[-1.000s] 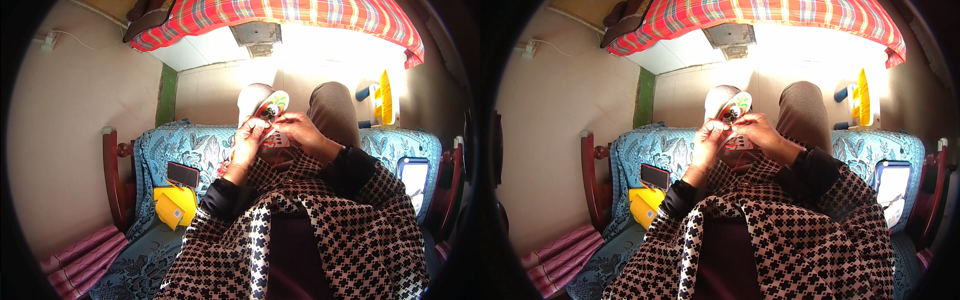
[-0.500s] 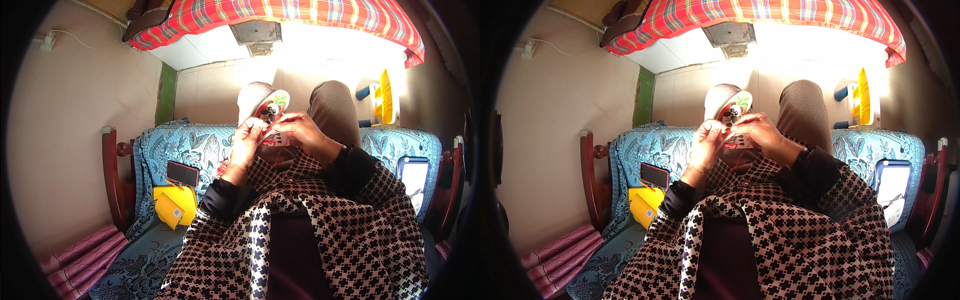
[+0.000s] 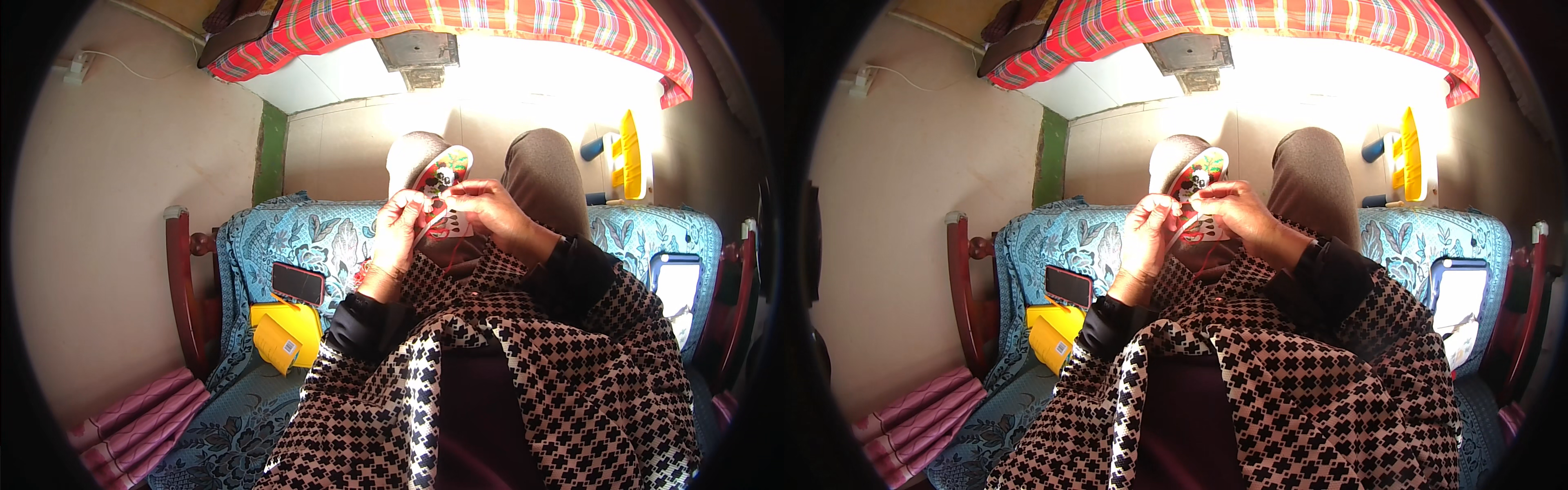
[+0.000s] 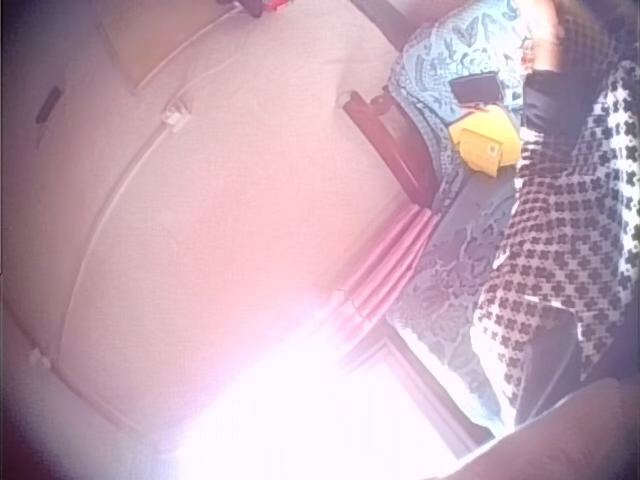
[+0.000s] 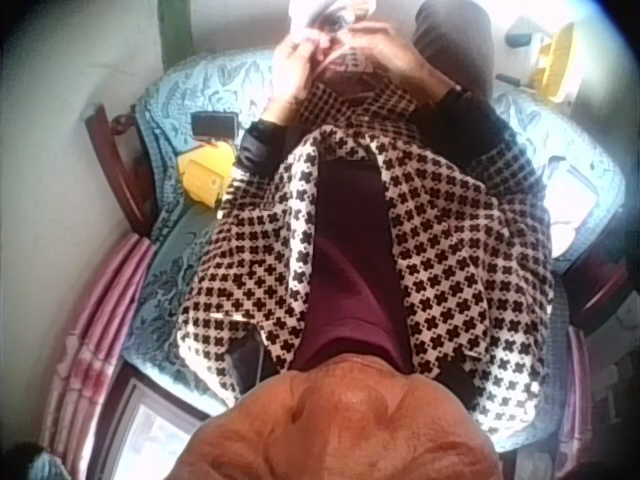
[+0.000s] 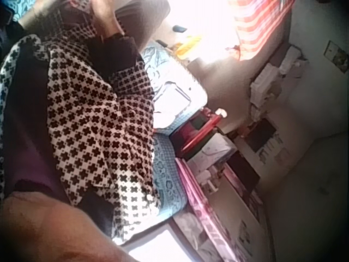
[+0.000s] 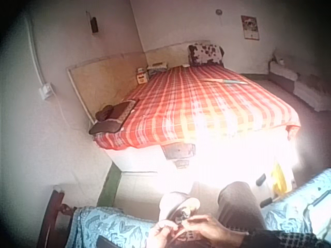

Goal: The person embroiders a panda and bamboo design onto a shoe insole using a needle and red thread. They repeatedly insert the needle through the insole, pull the thread, and adjust the work while seated.

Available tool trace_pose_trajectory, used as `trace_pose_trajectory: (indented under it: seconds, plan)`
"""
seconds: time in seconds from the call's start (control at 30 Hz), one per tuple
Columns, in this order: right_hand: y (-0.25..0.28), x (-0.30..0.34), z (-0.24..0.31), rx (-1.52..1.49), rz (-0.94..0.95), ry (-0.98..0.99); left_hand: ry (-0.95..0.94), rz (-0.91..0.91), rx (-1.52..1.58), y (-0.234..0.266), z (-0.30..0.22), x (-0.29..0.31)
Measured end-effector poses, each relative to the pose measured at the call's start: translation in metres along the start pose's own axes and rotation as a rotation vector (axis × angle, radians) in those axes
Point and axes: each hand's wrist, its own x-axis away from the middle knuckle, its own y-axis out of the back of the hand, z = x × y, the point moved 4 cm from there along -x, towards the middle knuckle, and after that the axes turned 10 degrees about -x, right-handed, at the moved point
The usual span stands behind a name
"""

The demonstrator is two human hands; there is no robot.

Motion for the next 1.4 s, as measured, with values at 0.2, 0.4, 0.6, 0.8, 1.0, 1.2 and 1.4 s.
trace_pose_trajectory:
  seconds: [0.2, 0.4, 0.6, 0.8, 1.0, 1.2, 1.4]
  plan:
    - [-0.007, -0.003, 0.001, 0.119, 0.097, 0.19, 0.061, 0.055, -0.012, 0.0, -0.001, 0.0]
    - [-0.002, -0.004, -0.001, 0.045, 0.067, 0.123, 0.079, 0.044, 0.034, 0.001, 0.0, 0.001]
    - [0.001, -0.005, -0.003, 0.086, 0.104, 0.094, 0.013, 0.027, 0.069, 0.006, 0.002, -0.001]
    - [0.0, -0.003, -0.003, 0.032, 0.064, 0.066, 0.007, -0.04, 0.144, 0.008, 0.0, -0.002]
    - [-0.002, -0.002, -0.004, -0.005, 0.025, 0.062, 0.058, -0.044, 0.226, 0.008, 0.001, -0.001]
    - [0.001, -0.005, -0.005, 0.068, 0.1, 0.062, 0.073, -0.054, 0.27, 0.012, 0.003, -0.002]
    - [0.002, -0.005, -0.006, -0.021, 0.096, 0.088, 0.046, 0.02, 0.492, 0.012, 0.003, -0.003]
